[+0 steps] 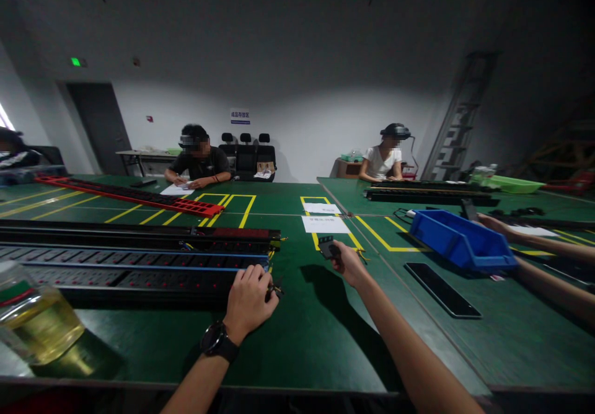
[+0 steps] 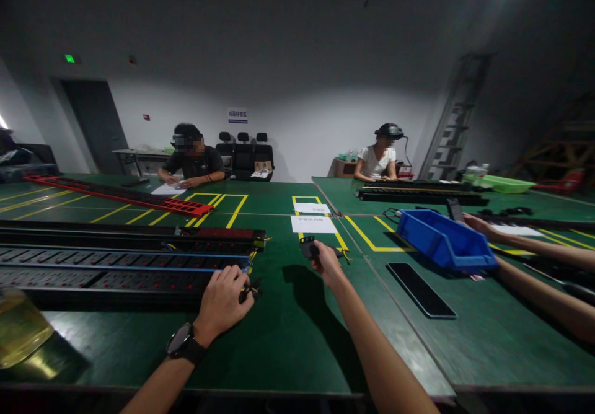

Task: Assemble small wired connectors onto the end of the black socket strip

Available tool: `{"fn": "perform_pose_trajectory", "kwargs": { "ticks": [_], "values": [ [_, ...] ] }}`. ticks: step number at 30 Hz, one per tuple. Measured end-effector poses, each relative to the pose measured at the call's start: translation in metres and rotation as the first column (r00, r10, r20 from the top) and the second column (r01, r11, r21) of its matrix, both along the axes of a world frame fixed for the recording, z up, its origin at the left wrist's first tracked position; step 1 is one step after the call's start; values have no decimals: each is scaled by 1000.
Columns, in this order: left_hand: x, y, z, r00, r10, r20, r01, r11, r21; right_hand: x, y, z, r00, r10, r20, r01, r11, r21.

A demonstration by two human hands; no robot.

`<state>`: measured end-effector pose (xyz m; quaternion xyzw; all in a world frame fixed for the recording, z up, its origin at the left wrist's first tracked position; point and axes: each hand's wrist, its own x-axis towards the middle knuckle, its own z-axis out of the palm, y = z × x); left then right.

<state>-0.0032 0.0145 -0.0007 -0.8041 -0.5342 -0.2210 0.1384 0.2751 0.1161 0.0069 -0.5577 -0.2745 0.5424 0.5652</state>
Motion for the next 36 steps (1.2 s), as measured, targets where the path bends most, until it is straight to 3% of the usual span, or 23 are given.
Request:
{"fn": "perform_pose_trajectory", "kwargs": {
  "ticks": [36],
  "values": [
    [0,1,-2,1000,1,5,-1,1000,-3,1,1,-2,999,15,30,-14,999,-30]
  ]
}}
